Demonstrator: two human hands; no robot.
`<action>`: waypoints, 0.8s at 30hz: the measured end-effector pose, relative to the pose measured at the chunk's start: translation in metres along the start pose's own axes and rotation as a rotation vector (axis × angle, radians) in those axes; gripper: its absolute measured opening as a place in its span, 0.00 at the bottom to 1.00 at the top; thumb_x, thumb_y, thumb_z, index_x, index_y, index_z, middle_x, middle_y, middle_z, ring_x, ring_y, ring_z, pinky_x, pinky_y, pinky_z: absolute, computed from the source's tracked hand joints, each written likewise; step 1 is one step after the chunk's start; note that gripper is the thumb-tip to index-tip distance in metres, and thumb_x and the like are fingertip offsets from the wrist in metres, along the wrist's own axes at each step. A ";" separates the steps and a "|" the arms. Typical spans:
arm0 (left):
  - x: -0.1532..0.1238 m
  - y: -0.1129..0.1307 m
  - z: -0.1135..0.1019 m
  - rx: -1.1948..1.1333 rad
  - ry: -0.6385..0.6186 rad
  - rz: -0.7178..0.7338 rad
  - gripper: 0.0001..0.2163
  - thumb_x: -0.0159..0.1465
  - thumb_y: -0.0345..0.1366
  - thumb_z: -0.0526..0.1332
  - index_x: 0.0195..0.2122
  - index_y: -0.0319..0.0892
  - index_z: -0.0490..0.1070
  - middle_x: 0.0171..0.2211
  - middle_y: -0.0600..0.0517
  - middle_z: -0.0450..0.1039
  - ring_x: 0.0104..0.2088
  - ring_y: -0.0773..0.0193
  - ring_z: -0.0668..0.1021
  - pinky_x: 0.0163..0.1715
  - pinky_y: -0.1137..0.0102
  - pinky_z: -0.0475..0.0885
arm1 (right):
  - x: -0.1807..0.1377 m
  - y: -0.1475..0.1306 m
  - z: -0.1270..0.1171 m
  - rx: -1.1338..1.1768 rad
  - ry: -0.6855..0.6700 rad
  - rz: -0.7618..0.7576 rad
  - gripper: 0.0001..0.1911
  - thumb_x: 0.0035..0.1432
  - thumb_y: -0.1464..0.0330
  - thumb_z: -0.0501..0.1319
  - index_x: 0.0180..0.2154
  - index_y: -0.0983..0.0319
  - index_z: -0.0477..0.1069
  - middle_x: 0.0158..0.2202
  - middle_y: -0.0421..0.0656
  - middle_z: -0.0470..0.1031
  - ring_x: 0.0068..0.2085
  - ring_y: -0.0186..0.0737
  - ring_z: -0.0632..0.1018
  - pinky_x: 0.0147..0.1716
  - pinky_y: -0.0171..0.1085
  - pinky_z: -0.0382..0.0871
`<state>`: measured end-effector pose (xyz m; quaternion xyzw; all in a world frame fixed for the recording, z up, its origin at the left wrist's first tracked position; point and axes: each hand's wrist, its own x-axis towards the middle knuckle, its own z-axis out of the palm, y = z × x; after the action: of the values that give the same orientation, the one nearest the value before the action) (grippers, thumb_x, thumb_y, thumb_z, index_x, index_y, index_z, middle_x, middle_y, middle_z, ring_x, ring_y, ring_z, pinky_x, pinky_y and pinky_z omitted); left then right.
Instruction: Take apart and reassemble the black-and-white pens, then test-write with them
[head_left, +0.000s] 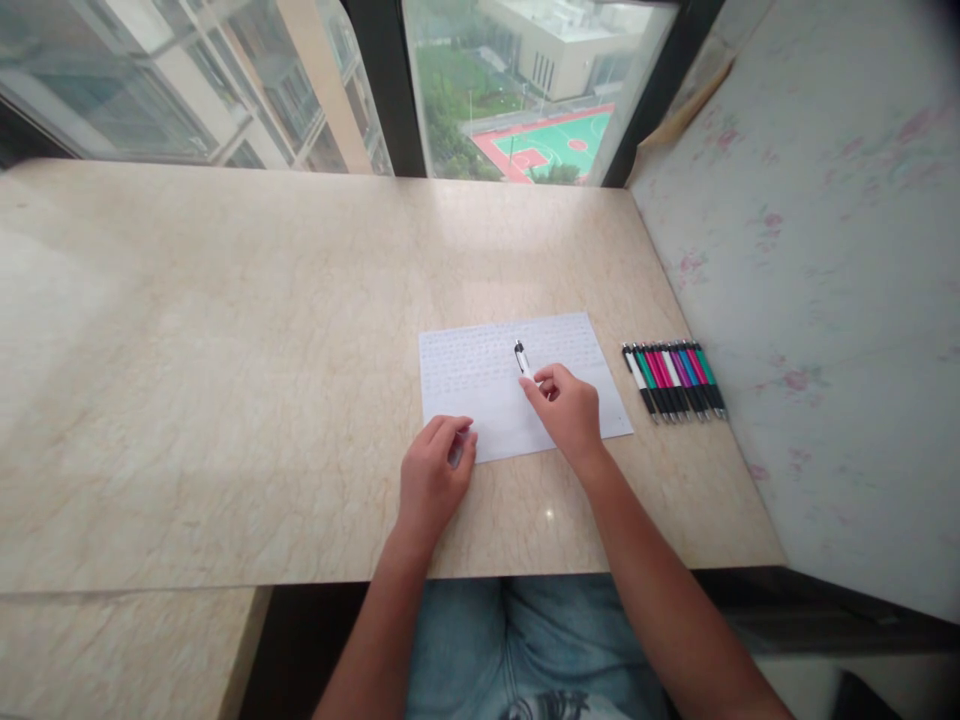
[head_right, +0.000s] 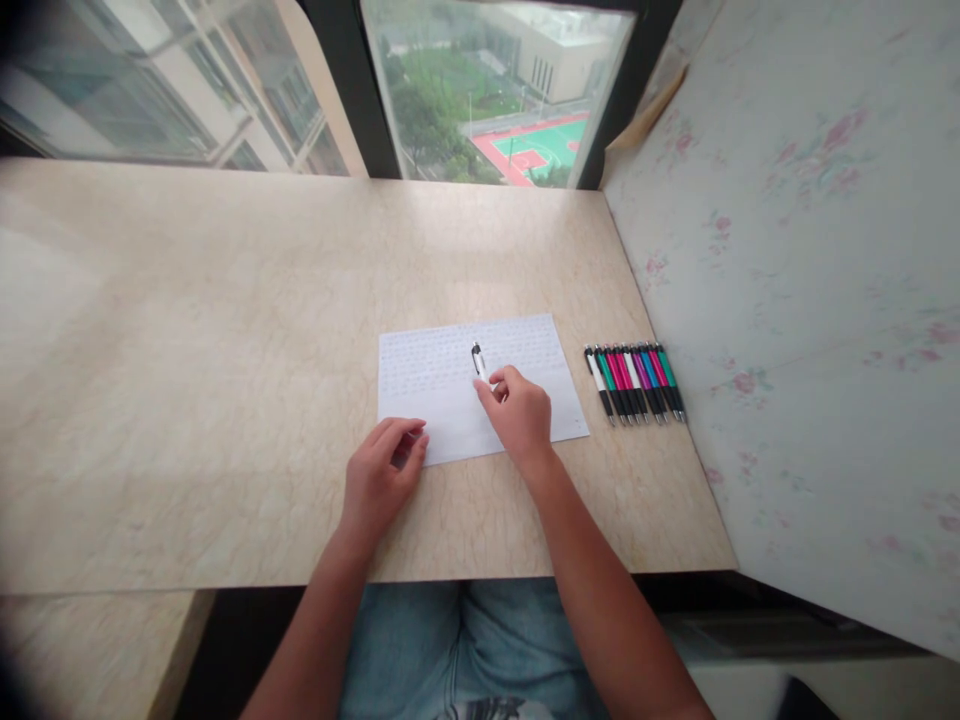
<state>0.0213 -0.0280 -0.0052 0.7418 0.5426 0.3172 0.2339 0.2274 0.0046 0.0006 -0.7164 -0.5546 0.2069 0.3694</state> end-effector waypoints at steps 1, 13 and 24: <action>0.000 0.000 0.000 -0.004 0.002 0.003 0.06 0.66 0.34 0.58 0.42 0.43 0.71 0.37 0.49 0.75 0.35 0.63 0.78 0.36 0.67 0.74 | -0.002 0.002 -0.001 -0.134 0.015 -0.020 0.13 0.60 0.56 0.62 0.32 0.60 0.72 0.24 0.40 0.74 0.27 0.37 0.73 0.30 0.36 0.61; -0.001 -0.002 0.000 -0.007 -0.006 0.011 0.06 0.66 0.32 0.58 0.42 0.42 0.72 0.37 0.49 0.75 0.36 0.62 0.78 0.37 0.67 0.73 | -0.035 0.009 -0.016 -0.452 0.046 -0.083 0.08 0.61 0.65 0.58 0.37 0.60 0.75 0.37 0.45 0.78 0.38 0.42 0.76 0.33 0.37 0.62; 0.000 -0.002 -0.002 0.001 -0.007 0.018 0.06 0.66 0.32 0.57 0.42 0.42 0.71 0.37 0.49 0.75 0.37 0.61 0.78 0.38 0.67 0.73 | -0.016 0.071 -0.073 -0.551 0.421 0.108 0.11 0.59 0.65 0.57 0.35 0.62 0.78 0.35 0.49 0.79 0.38 0.47 0.74 0.37 0.41 0.61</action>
<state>0.0186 -0.0273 -0.0055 0.7478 0.5352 0.3163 0.2329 0.3193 -0.0406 -0.0082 -0.8445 -0.4625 -0.0833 0.2569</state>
